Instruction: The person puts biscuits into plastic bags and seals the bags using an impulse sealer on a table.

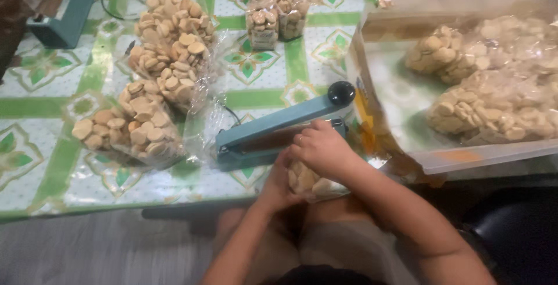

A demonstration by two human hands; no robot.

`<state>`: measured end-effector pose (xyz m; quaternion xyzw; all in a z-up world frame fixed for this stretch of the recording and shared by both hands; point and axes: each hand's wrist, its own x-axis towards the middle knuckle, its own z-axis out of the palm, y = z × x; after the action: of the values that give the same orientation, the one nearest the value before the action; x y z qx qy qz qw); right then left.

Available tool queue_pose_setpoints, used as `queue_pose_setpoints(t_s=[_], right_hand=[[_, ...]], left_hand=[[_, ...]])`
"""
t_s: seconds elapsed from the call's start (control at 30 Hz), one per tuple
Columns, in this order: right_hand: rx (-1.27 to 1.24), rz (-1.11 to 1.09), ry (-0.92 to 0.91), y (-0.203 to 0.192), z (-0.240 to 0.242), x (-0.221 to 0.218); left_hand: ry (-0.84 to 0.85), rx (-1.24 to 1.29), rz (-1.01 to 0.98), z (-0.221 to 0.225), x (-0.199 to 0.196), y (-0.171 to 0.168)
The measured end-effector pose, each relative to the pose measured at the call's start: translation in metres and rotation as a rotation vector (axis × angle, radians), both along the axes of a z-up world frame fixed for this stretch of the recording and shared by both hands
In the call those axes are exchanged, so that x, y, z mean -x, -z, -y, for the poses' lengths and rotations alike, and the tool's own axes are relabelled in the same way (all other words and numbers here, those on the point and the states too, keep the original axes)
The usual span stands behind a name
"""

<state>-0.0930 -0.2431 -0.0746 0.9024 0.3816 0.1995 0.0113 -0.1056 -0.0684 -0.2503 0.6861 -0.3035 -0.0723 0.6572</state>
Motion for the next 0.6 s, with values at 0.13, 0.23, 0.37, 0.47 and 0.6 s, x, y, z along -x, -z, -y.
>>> queue_pose_setpoints(t_s=[0.13,0.23,0.37,0.47,0.6], right_hand=[[-0.101,0.002,0.011,0.003,0.013,-0.003],[-0.322,-0.041,-0.010,0.010,0.029,0.000],[-0.862,-0.300,0.308,0.038,0.065,0.018],[-1.523,-0.505,-0.108,0.082,0.079,0.031],[-1.509,-0.603,-0.149,0.151,0.045,0.033]], left_hand=[[-0.075,-0.116,0.098,0.003,-0.007,0.011],[-0.112,-0.125,0.198,0.002,-0.011,0.025],[-0.088,0.047,0.115,-0.002,-0.015,0.035],[-0.042,0.184,0.027,-0.008,-0.021,0.034],[0.010,0.242,-0.128,-0.002,-0.025,0.034]])
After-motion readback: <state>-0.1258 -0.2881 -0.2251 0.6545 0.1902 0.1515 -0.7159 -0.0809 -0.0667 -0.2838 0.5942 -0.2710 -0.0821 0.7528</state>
